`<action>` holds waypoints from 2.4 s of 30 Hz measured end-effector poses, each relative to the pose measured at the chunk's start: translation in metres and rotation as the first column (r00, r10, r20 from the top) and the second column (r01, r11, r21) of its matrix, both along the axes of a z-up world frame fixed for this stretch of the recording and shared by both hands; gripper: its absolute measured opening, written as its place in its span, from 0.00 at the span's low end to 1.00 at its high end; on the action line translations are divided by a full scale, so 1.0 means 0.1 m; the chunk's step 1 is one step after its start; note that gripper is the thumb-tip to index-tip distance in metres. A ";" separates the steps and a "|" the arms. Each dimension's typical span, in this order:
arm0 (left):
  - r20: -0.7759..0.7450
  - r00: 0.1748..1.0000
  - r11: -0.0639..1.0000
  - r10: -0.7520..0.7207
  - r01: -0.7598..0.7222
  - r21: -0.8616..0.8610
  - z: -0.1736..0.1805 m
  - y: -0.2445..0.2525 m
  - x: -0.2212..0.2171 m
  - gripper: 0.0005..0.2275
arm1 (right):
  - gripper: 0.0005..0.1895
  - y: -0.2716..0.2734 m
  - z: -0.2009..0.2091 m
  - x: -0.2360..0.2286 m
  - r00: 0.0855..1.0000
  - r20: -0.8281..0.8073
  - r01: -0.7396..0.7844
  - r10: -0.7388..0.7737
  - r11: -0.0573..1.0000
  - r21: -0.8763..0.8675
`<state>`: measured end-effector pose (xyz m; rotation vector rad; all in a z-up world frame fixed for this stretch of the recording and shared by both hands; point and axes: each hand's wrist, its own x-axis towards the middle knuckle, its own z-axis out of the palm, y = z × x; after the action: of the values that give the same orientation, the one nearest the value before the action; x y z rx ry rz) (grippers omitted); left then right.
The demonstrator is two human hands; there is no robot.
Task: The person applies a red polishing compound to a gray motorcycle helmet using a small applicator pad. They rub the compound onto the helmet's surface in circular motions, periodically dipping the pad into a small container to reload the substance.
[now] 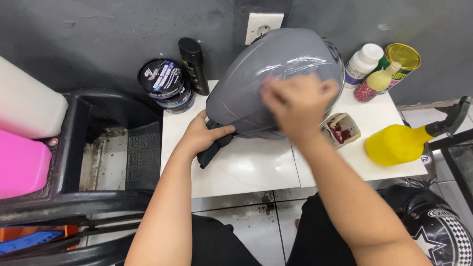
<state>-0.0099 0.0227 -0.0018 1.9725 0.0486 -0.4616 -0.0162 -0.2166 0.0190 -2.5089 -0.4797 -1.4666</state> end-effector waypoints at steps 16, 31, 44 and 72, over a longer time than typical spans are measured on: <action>0.005 1.000 1.000 0.016 -0.016 0.000 0.08 -0.08 -0.12 0.49 | 0.06 -0.16 0.00 -0.07 0.998 -0.022 0.066 -0.063 0.982 0.177; 0.010 1.000 1.000 0.022 -0.022 -0.004 0.02 -0.06 -0.08 0.46 | 0.03 0.34 -0.03 -0.01 0.999 -0.015 0.052 -0.052 0.999 -0.009; -0.064 0.997 0.997 0.032 -0.037 -0.071 -0.22 -0.07 0.01 0.35 | 0.03 0.50 -0.16 -0.13 0.996 -0.085 -0.034 0.028 0.997 -0.073; -0.082 0.990 0.981 0.111 -0.122 -0.151 -0.54 0.01 0.14 0.32 | 0.08 -0.34 -0.24 -0.43 0.957 -0.012 -0.288 0.289 0.957 0.027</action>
<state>0.0043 0.0233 -0.0559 1.7884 0.1686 -0.4471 -0.0596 -0.2504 -0.0046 -2.3088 -0.7821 -1.3314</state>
